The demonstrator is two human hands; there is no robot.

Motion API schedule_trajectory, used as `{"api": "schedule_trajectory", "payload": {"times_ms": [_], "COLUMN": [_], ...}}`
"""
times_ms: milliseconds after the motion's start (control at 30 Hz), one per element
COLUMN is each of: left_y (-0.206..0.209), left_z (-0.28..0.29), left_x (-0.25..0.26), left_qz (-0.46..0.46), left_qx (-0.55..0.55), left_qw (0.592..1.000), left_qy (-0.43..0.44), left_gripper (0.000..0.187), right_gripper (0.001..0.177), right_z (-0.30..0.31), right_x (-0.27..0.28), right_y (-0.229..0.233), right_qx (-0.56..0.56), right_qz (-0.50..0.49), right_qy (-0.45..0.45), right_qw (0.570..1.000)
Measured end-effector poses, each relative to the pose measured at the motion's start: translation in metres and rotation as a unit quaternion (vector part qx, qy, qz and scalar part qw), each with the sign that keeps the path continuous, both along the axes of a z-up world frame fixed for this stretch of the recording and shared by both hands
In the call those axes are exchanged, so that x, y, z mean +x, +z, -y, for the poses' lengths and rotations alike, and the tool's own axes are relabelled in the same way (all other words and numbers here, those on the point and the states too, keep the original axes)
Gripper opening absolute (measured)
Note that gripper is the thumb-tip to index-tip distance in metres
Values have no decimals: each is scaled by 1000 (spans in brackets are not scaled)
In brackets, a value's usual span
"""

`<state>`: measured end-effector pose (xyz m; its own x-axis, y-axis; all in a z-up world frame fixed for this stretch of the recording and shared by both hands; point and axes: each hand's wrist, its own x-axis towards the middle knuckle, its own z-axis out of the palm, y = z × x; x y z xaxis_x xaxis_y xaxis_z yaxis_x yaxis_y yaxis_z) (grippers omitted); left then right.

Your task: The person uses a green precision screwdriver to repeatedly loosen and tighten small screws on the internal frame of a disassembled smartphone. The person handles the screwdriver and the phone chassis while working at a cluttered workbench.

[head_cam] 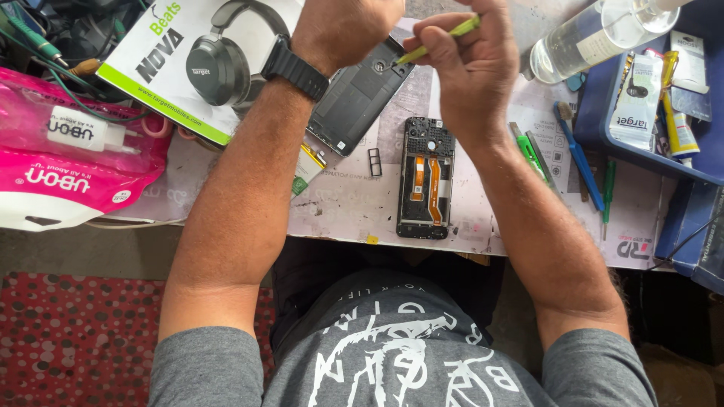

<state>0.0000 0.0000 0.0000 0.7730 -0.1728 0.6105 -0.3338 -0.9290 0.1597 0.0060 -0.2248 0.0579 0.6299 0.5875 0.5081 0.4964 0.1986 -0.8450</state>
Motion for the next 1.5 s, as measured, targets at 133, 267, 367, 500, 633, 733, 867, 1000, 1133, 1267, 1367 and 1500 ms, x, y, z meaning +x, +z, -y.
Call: {"api": "schedule_trajectory", "payload": {"times_ms": [133,267,367,500,633,733,867,1000,1133,1267,1367,1500], "left_y": [36,66,75,79,80,80,76,72,70,72,73,73], "left_z": [16,25,29,34,38,39,37,37,37,37,38,40], "left_x": [-24,-34,-37,-39,-39,-40,-39,-36,-35,-36,-36,-37], "left_qz": [-96,-142,-143,-171,-171,-172,-154,-139,-140,-146,-148,-156], "left_qx": [-308,-295,-292,-300,-328,-339,-341,-334,-331,-322,-319,-320], "left_qw": [930,920,913,906,896,892,892,893,890,897,897,898], "left_qy": [-176,-214,-246,-246,-246,-246,-254,-269,-281,-265,-268,-258], "left_gripper": [17,20,15,17,18,17,15,14,13,12,11,10], "right_gripper": [30,38,41,41,41,41,40,40,40,41,40,39], "right_z": [20,35,42,45,44,44,45,45,45,46,46,47], "right_x": [-1,0,3,8,11,13,15,16,16,17,17,17], "right_y": [11,20,23,20,16,13,10,9,7,6,4,4], "right_qx": [44,122,163,194,187,187,187,182,182,180,178,187], "right_qz": [-94,-210,-289,-368,-396,-401,-402,-400,-404,-406,-406,-407], "right_qy": [-36,-56,-69,-77,-102,-104,-104,-105,-102,-105,-108,-108], "right_qw": [994,968,941,906,893,891,890,892,891,890,890,888]}}
